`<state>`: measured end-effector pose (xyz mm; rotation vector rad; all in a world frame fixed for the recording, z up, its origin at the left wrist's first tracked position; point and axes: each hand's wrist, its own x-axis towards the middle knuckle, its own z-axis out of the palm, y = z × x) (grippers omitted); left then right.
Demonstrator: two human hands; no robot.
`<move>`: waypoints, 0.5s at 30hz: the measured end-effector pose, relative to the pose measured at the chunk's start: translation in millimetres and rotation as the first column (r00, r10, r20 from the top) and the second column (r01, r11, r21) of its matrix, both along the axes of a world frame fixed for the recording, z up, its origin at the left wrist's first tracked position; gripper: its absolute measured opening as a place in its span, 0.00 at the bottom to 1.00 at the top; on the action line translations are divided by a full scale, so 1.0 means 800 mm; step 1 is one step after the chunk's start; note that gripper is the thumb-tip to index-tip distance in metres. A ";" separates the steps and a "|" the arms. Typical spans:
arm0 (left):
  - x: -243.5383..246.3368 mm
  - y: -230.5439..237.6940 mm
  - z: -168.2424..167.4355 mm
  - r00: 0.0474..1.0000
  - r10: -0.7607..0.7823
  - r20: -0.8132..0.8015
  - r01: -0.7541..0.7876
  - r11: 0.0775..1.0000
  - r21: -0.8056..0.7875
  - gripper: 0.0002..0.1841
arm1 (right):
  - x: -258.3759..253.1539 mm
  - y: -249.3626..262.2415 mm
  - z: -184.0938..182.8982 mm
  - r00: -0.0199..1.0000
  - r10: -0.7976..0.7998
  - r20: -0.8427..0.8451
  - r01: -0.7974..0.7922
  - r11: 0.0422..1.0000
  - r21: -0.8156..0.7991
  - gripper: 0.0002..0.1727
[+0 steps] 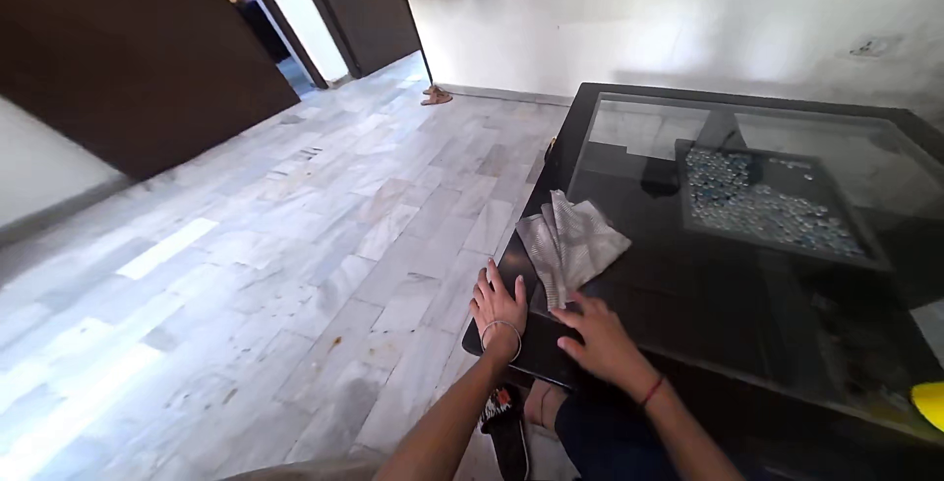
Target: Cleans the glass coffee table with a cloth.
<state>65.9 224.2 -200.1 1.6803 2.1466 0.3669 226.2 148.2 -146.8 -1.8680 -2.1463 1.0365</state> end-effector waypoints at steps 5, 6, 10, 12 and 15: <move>0.000 -0.020 -0.013 0.938 -0.343 0.047 0.322 0.914 0.245 0.34 | -0.039 -0.108 -0.022 0.985 0.029 -0.167 -0.046 0.994 -0.099 0.24; 0.008 -0.023 -0.012 0.903 -0.429 0.031 0.413 0.885 0.215 0.33 | -0.044 -0.123 -0.028 0.987 0.100 -0.125 -0.122 0.976 -0.178 0.24; 0.069 -0.028 0.010 0.880 -0.474 -0.018 0.471 0.879 -0.073 0.34 | -0.070 -0.145 -0.058 0.931 0.365 -0.016 -0.342 0.855 -0.388 0.24; 0.093 -0.018 0.014 0.914 -0.399 -0.077 0.395 0.916 -0.067 0.36 | -0.082 -0.139 -0.075 0.922 0.388 0.001 -0.359 0.854 -0.377 0.25; 0.110 0.005 0.018 0.911 -0.376 -0.171 0.368 0.927 -0.078 0.39 | -0.089 -0.124 -0.082 0.934 0.356 0.003 -0.334 0.879 -0.340 0.24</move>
